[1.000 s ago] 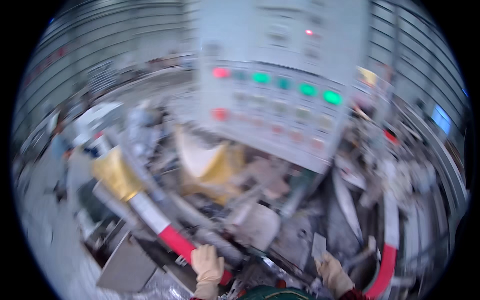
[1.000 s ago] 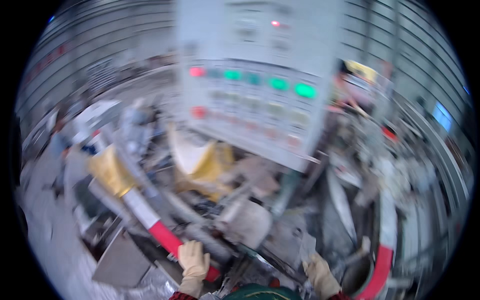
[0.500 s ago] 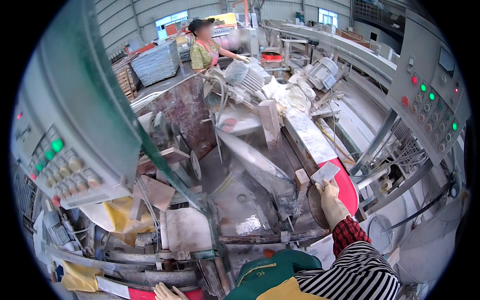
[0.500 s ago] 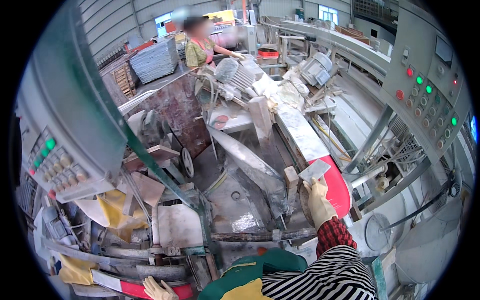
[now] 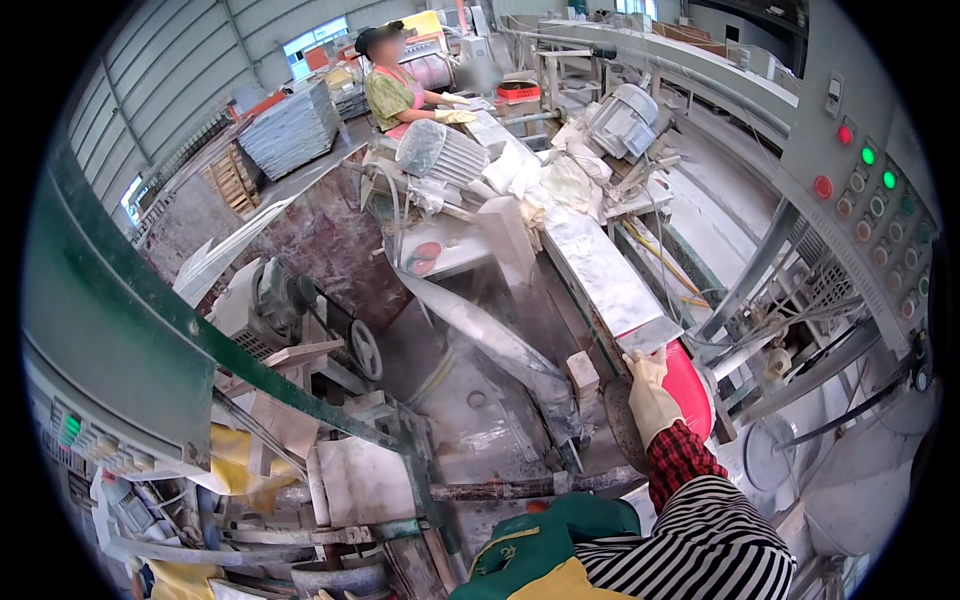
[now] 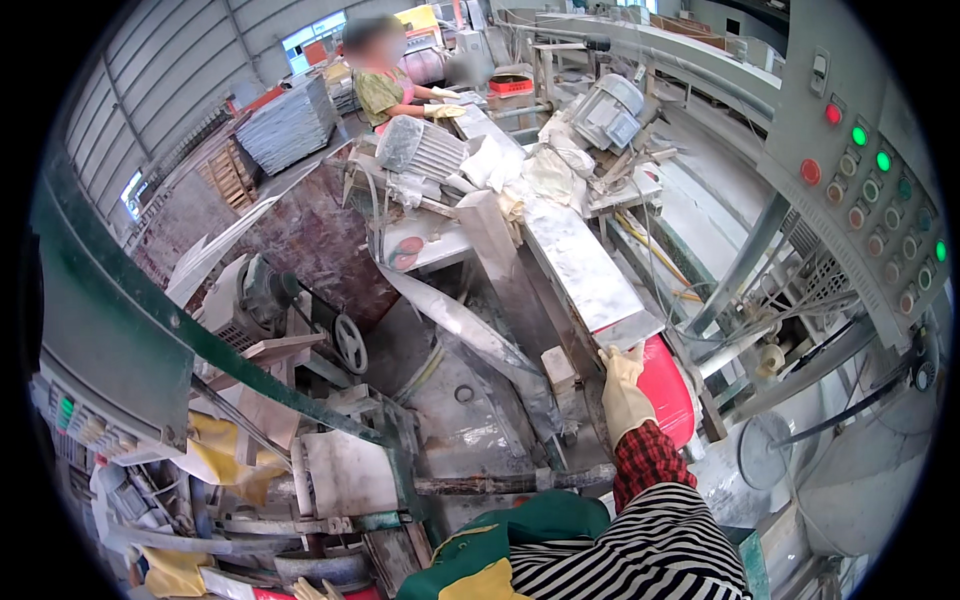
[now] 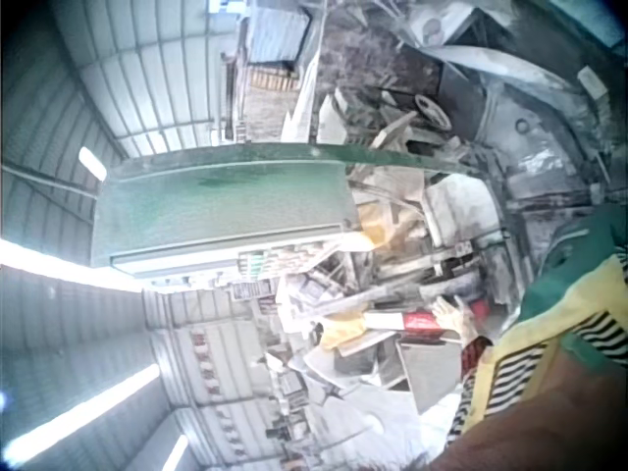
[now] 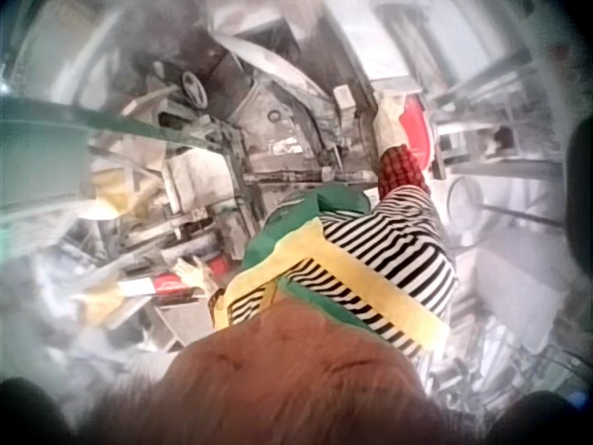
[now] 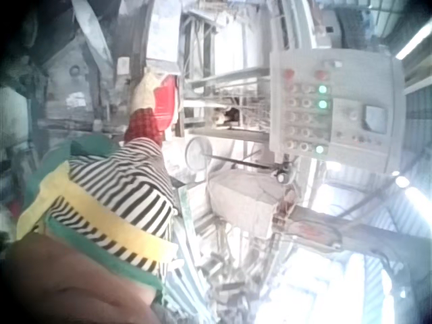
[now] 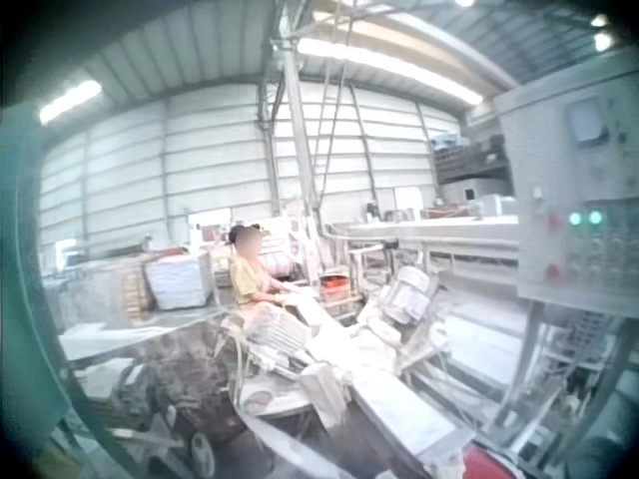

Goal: The person operates a machine in a factory setting, repeatedly feeding white sheets into a conveyor and pressing buttons on a control panel. The person also handles the sheets as they move through the machine.

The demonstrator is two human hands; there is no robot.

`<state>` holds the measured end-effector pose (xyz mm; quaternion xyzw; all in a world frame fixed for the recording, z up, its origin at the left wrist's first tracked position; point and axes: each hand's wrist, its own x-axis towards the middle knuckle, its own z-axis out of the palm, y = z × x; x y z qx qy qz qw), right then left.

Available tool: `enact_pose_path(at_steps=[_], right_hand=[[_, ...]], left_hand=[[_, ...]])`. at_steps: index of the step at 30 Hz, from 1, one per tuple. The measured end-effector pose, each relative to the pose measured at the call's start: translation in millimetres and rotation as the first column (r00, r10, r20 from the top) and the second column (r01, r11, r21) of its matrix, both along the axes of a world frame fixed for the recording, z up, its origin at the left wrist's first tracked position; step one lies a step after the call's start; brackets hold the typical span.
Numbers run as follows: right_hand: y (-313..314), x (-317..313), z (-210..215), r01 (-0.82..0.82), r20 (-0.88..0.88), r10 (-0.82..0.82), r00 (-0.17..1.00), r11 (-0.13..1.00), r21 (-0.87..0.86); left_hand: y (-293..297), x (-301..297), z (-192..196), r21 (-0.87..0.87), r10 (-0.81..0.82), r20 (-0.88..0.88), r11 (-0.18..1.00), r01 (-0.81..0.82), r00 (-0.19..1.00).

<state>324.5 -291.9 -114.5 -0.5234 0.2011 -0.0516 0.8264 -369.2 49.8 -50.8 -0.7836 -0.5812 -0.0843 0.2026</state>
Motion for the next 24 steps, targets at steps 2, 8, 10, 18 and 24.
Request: enact_pose_path(at_steps=[2,8,10,18,24], right_hand=[[-17,5,-12,-0.04,0.021,0.036,0.999,0.963,0.266],[-68,-3,45,-0.28,-0.213,0.219,0.952,0.906,-0.317],[-67,-8,43,-0.103,-0.111,0.078,0.991,0.965,-0.24],[-38,8,-9,-0.094,0.044,0.086,0.995,0.961,0.259],[76,-20,-53,-0.479,0.345,0.472,0.811,0.875,-0.071]], left_hand=[[11,-4,-18,0.032,0.018,-0.015,0.999,-0.017,1.0],[20,-24,-38,0.064,-0.006,0.024,0.998,0.004,1.0],[16,-25,-32,0.109,-0.054,0.083,0.993,0.045,0.995],[27,-42,-20,0.067,-0.05,0.303,0.997,0.032,0.952],[43,-35,-34,-0.055,0.098,0.318,0.995,-0.085,0.943]])
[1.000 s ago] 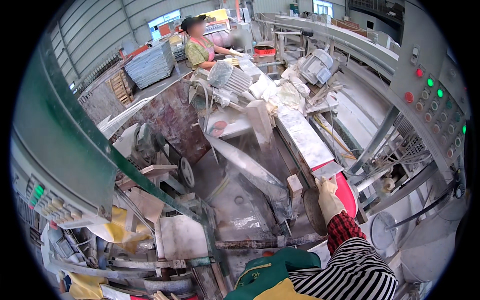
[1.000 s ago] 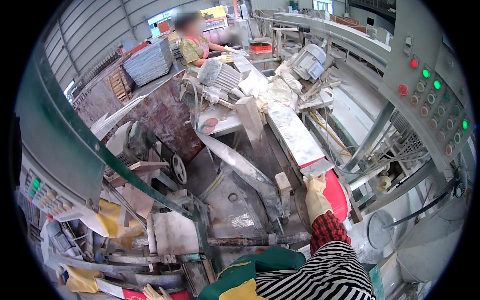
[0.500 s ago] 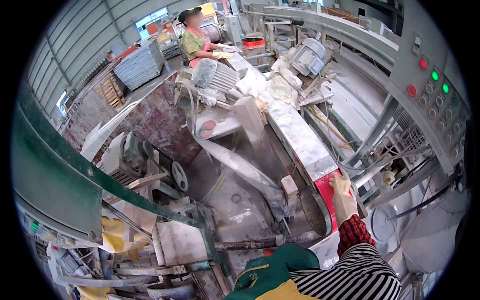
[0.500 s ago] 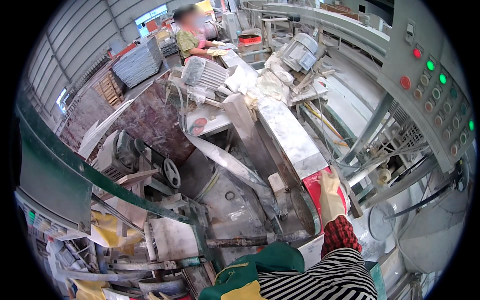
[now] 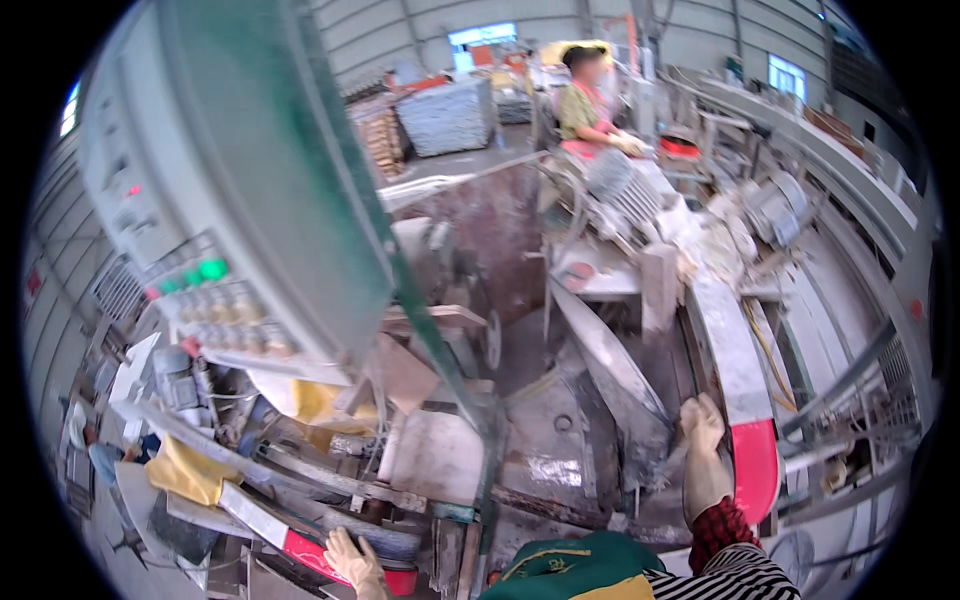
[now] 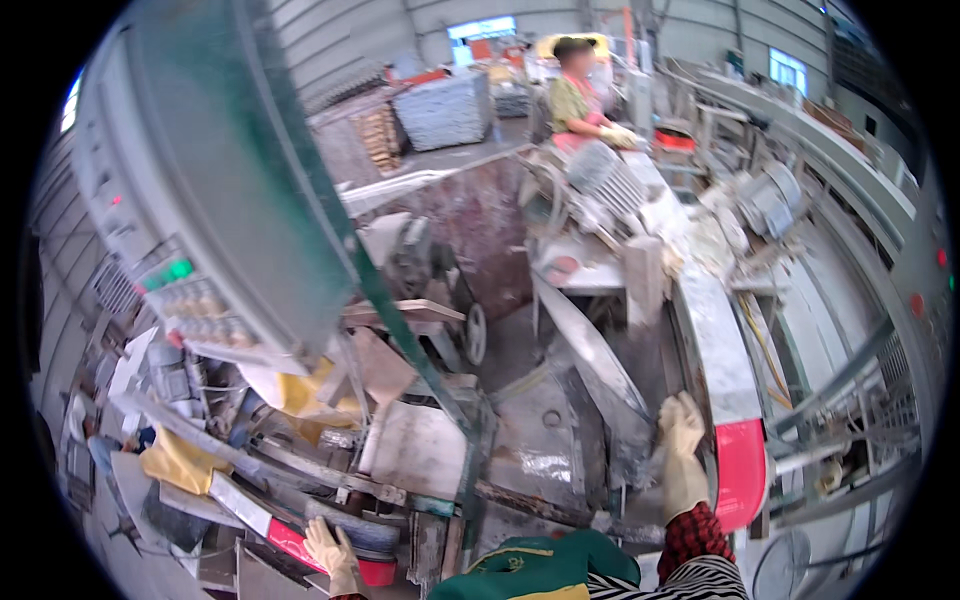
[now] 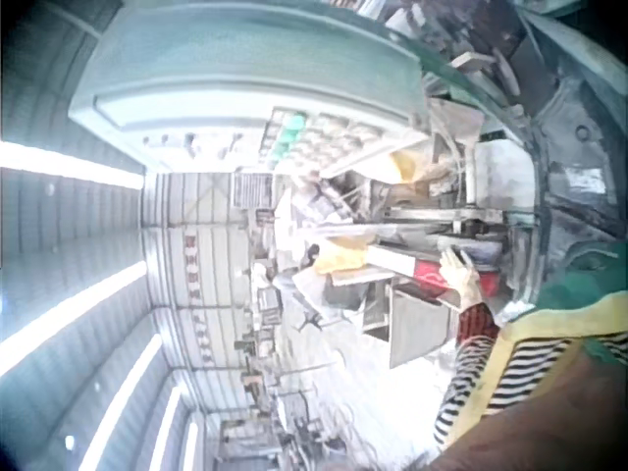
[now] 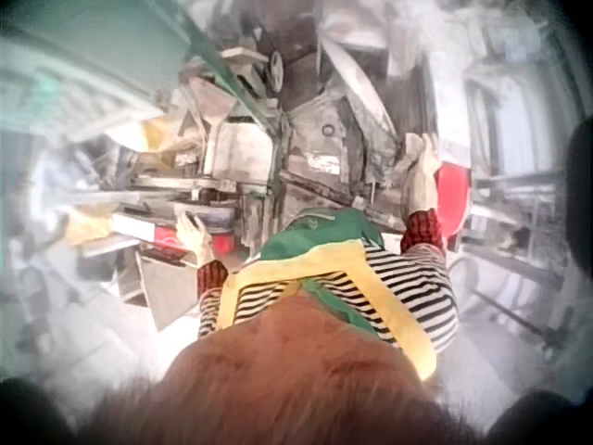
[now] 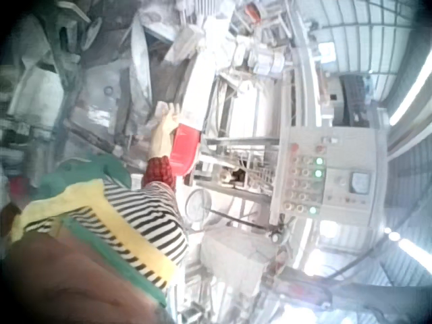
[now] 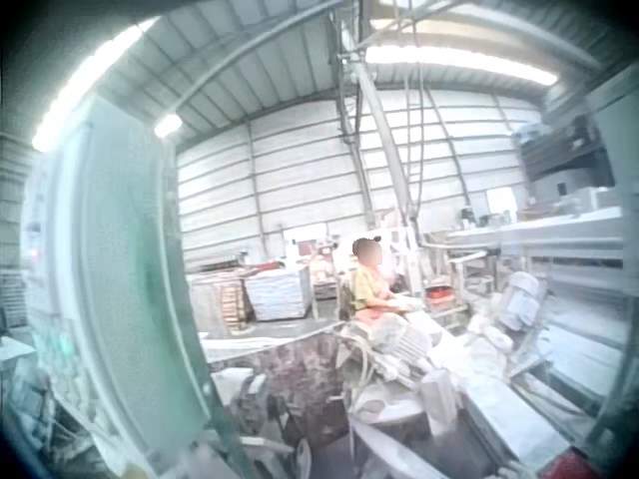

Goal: The person operates a machine in a factory setting, repeatedly feeding white sheets into a conveyor and pressing buttons on a control panel. The person also handles the sheets as they move through the machine.

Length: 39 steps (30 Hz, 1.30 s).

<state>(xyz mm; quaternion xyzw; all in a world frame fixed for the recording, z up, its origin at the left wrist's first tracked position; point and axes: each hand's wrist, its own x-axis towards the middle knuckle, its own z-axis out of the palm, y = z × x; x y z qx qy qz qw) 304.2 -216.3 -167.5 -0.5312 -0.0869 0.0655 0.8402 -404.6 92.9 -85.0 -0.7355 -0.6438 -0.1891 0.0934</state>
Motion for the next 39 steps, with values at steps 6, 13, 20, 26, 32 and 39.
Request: enact_pose_path(at_steps=[6,13,20,26,32,39], right_hand=[[160,-159,26,-0.445,-0.464,0.384,0.798,0.895,-0.026],[188,-183,-136,-0.781,-0.642,0.733,-0.226,0.258,0.569],[232,-246,24,-0.453,-0.116,0.69,0.715,0.33,-0.828],[342,-255,296,0.057,0.825,0.301,0.479,0.927,-0.371],[449,-248,385,-0.159,0.651,0.44,0.619,0.882,-0.444],[485,-220,333,-0.553,0.531,0.419,0.737,0.825,0.116]], left_hand=[[-14,17,3,0.017,0.027,-0.024,0.999,-0.027,0.999],[-25,41,33,-0.158,-0.019,-0.006,0.987,0.018,1.0],[-40,30,42,-0.223,0.02,-0.038,0.974,-0.028,0.999],[-41,40,42,-0.253,0.005,-0.116,0.967,-0.035,0.993],[-56,39,73,-0.254,0.039,-0.125,0.965,-0.07,0.991],[-61,43,53,-0.31,-0.026,-0.066,0.951,0.004,0.997]])
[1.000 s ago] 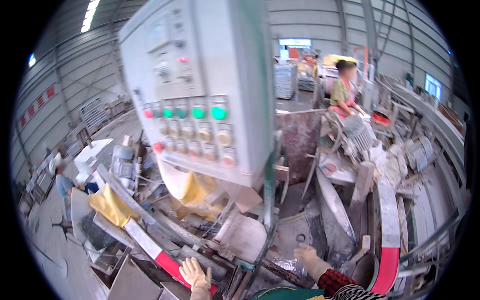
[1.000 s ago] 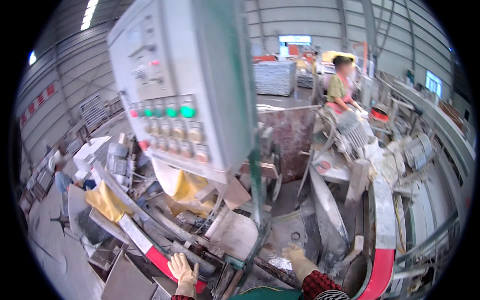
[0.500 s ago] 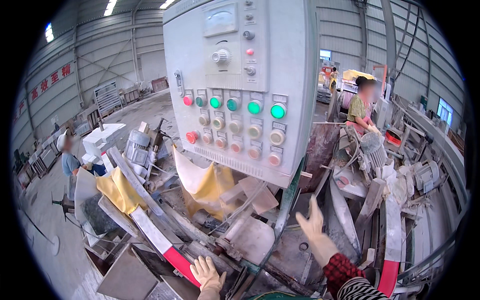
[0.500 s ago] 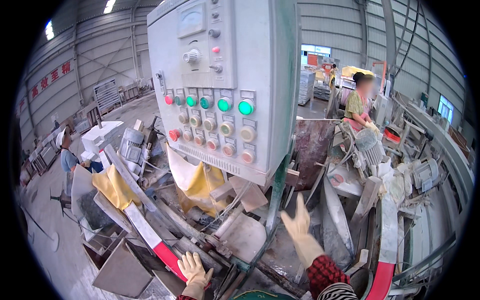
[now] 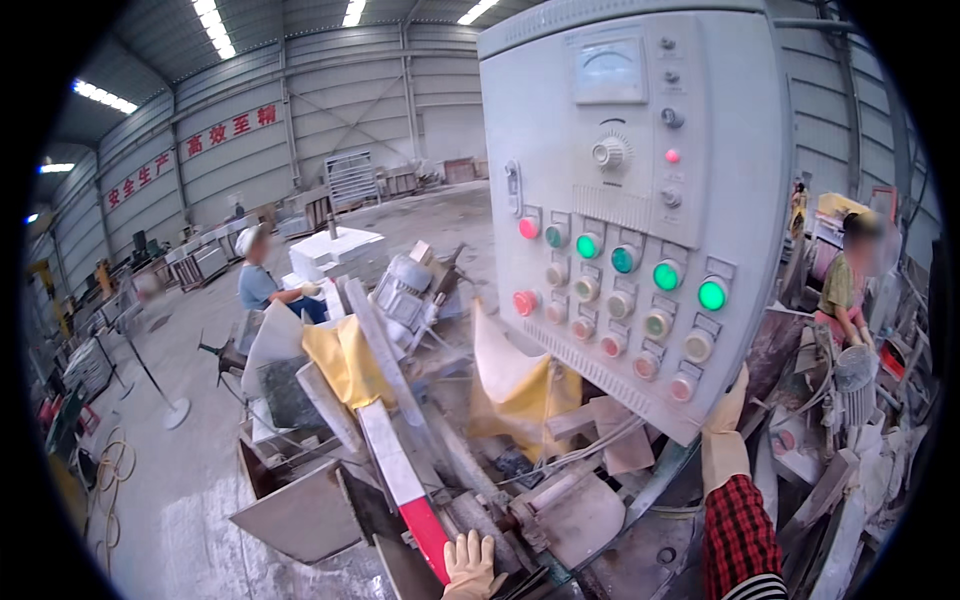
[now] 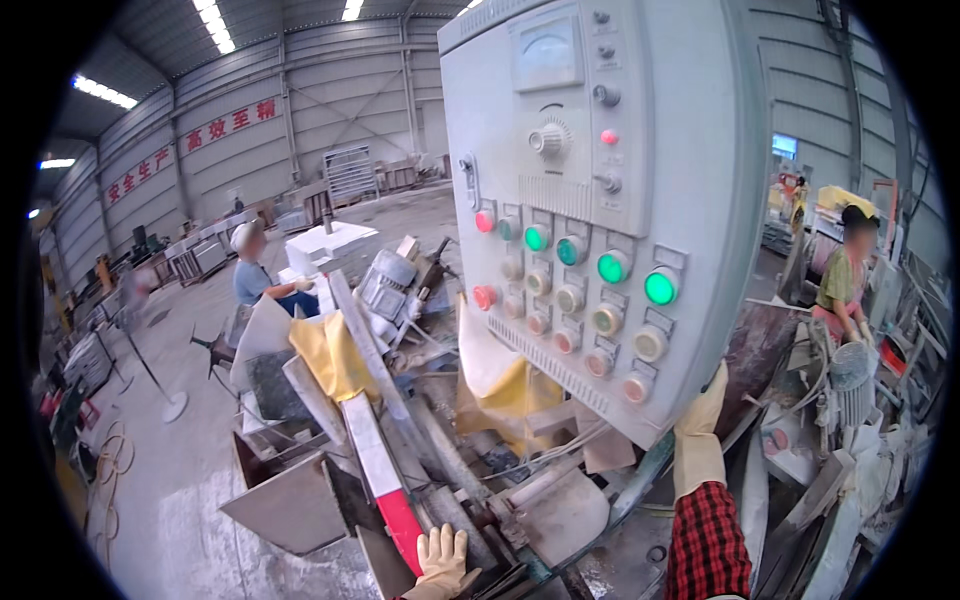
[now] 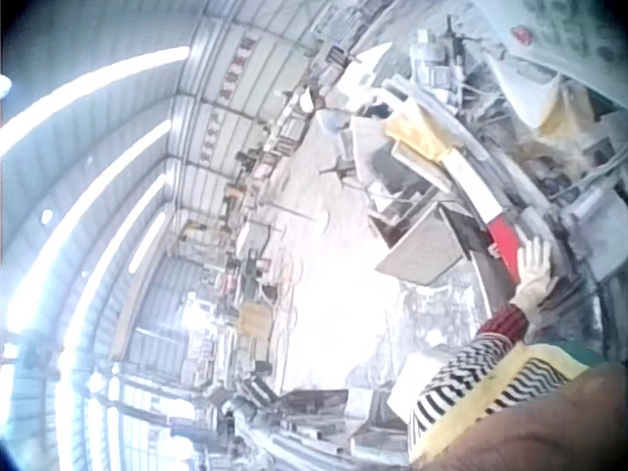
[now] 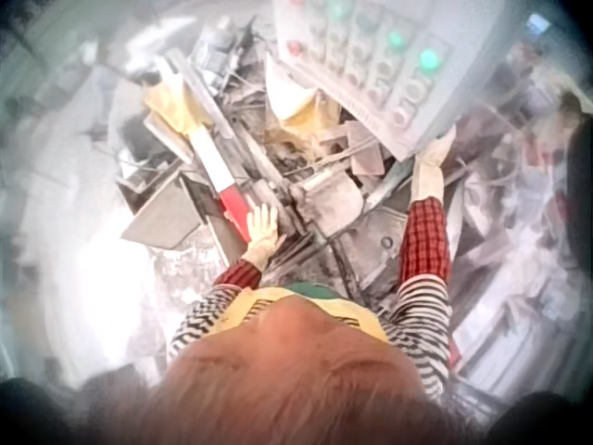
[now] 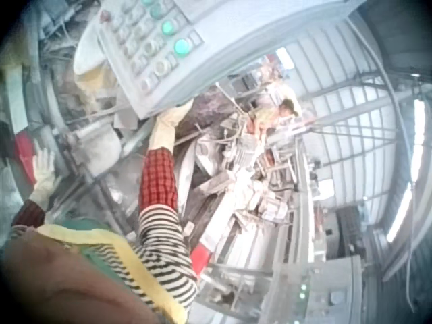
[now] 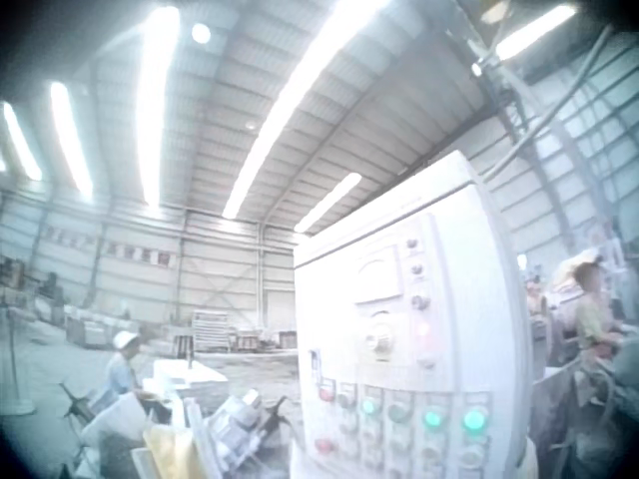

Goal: The person operates a machine in a factory setting, repeatedly feeding white sheets into a conveyor and pressing buttons on a control panel. The person also handles the sheets as they move through the machine.

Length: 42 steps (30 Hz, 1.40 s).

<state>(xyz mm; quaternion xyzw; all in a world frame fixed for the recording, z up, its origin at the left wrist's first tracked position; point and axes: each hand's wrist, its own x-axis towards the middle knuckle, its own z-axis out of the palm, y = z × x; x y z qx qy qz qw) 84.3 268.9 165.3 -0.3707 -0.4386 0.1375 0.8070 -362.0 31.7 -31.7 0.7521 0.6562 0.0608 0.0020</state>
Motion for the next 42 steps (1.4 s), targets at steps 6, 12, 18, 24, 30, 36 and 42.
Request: enact_pose_path(at_steps=[6,12,18,24,30,36,42], right_hand=[[-5,-22,10,0.24,0.277,-0.21,0.938,0.968,-0.079],[-4,-16,9,0.11,0.237,-0.097,0.967,0.993,-0.042],[-5,-17,16,-0.126,0.124,0.126,0.984,0.992,-0.002],[11,28,-16,-0.11,-0.087,0.108,0.99,0.994,-0.016],[6,-7,-4,0.005,0.164,0.004,0.986,0.999,-0.053],[8,15,-19,0.138,0.282,-0.131,0.95,0.99,-0.003],[5,9,-17,0.362,0.453,-0.312,0.835,0.932,-0.024]], left_hand=[[0,4,19,0.228,-0.032,0.026,0.973,0.025,0.999],[34,-13,37,0.383,-0.067,0.123,0.924,0.015,0.99],[93,-55,45,0.368,0.143,0.129,0.912,-0.181,0.981],[103,-44,19,0.351,0.144,0.045,0.924,-0.15,0.989],[90,-51,12,0.366,0.156,0.073,0.915,-0.171,0.985],[89,-43,21,0.409,0.019,0.093,0.911,-0.055,0.995],[86,-43,20,0.412,-0.039,0.084,0.911,0.001,0.996]])
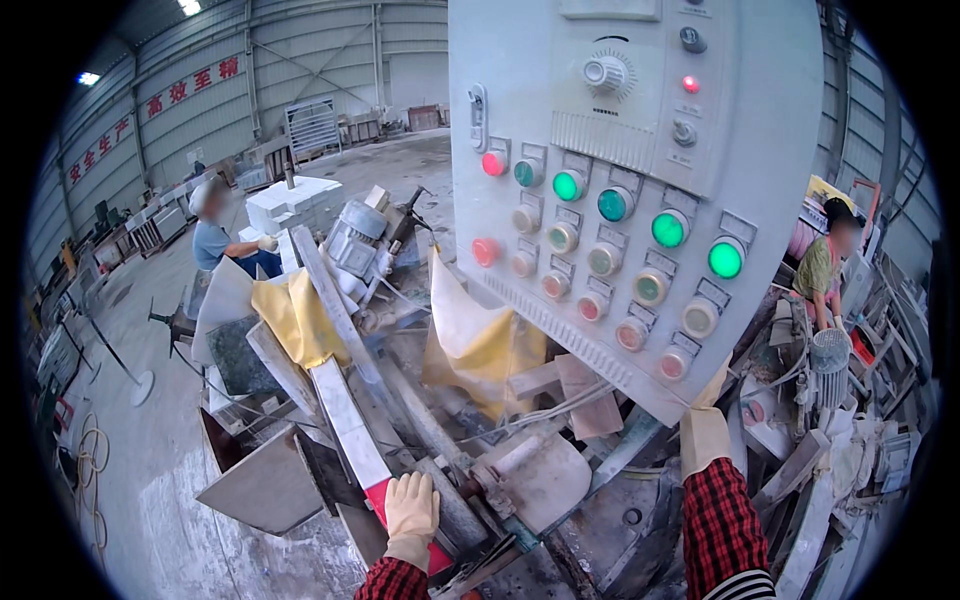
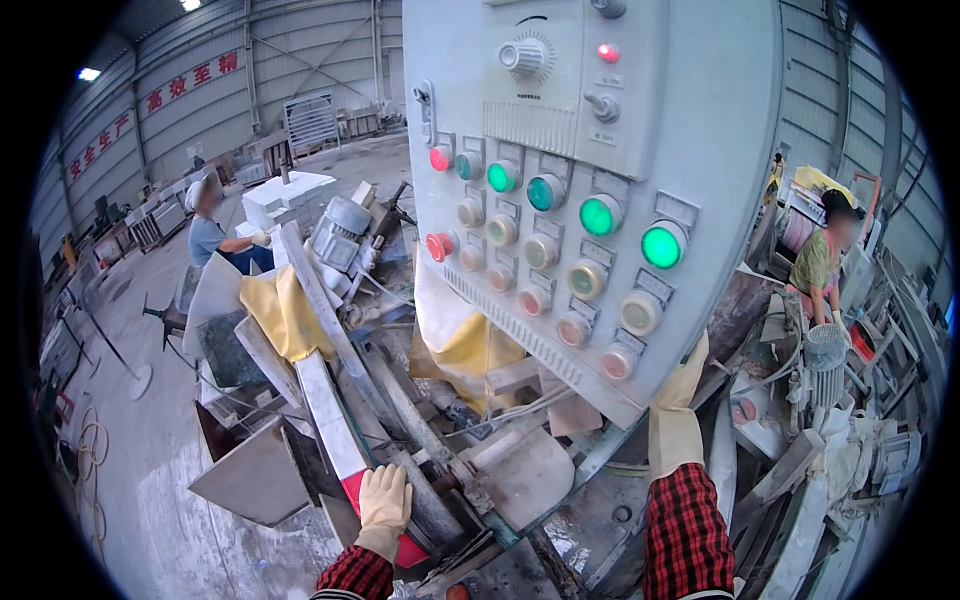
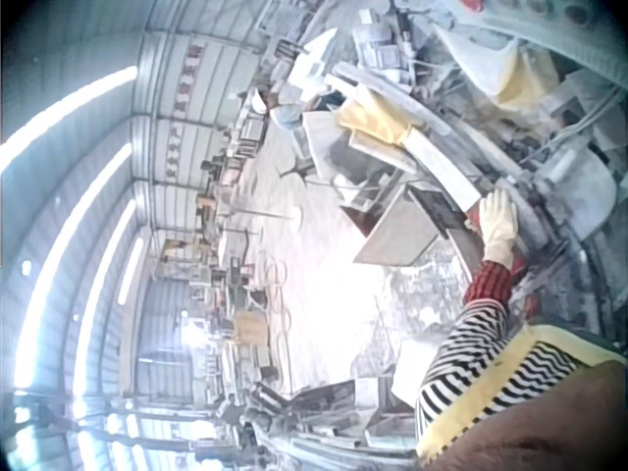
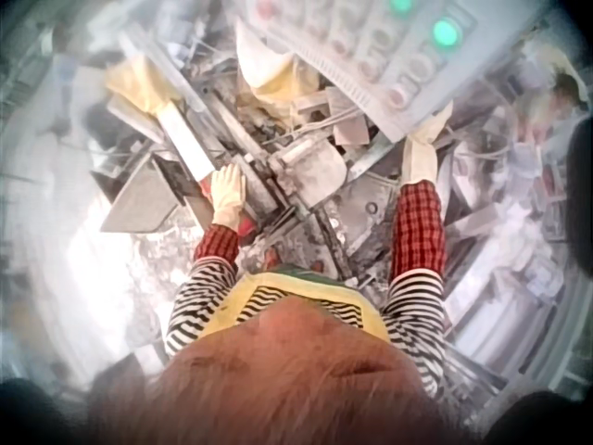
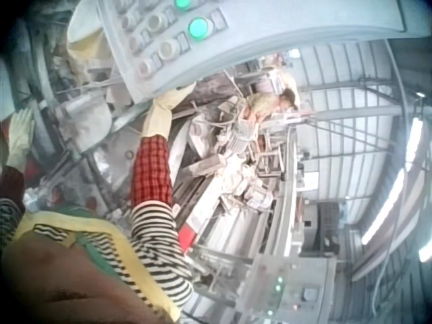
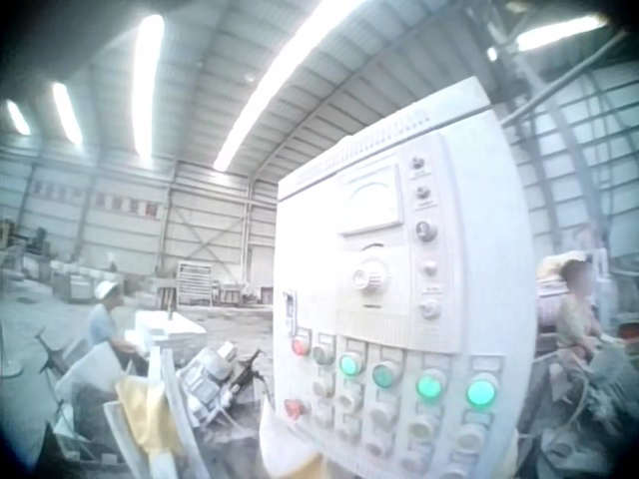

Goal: The person operates a machine in a factory setting, repeatedly feeding white sheets into a conveyor and pressing buttons on a control panel. The person also handles the sheets as they move through the machine.

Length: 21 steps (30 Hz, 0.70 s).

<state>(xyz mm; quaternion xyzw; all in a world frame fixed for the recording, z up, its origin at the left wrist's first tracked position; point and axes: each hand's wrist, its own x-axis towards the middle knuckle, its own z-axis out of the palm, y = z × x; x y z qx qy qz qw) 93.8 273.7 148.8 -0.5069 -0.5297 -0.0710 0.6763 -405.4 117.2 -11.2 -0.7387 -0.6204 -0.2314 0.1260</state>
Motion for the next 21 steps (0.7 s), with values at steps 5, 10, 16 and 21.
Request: enact_pose_path(at_steps=[5,10,16,21], right_hand=[[10,10,-8,-0.319,-0.318,0.35,0.881,0.936,0.147],[16,22,-18,-0.287,-0.305,0.317,0.898,0.948,0.14],[17,17,-18,-0.297,-0.293,0.319,0.901,0.947,0.118],[16,22,-19,-0.264,-0.262,0.282,0.923,0.959,0.103]], left_hand=[[-1,2,-1,-0.006,-0.008,0.029,1.0,0.008,1.0],[-6,6,1,-0.071,0.003,0.057,0.997,0.001,0.998],[-11,8,-2,-0.01,0.006,0.06,1.0,-0.005,0.998],[-14,14,2,-0.001,0.006,0.055,1.0,-0.006,0.998]])
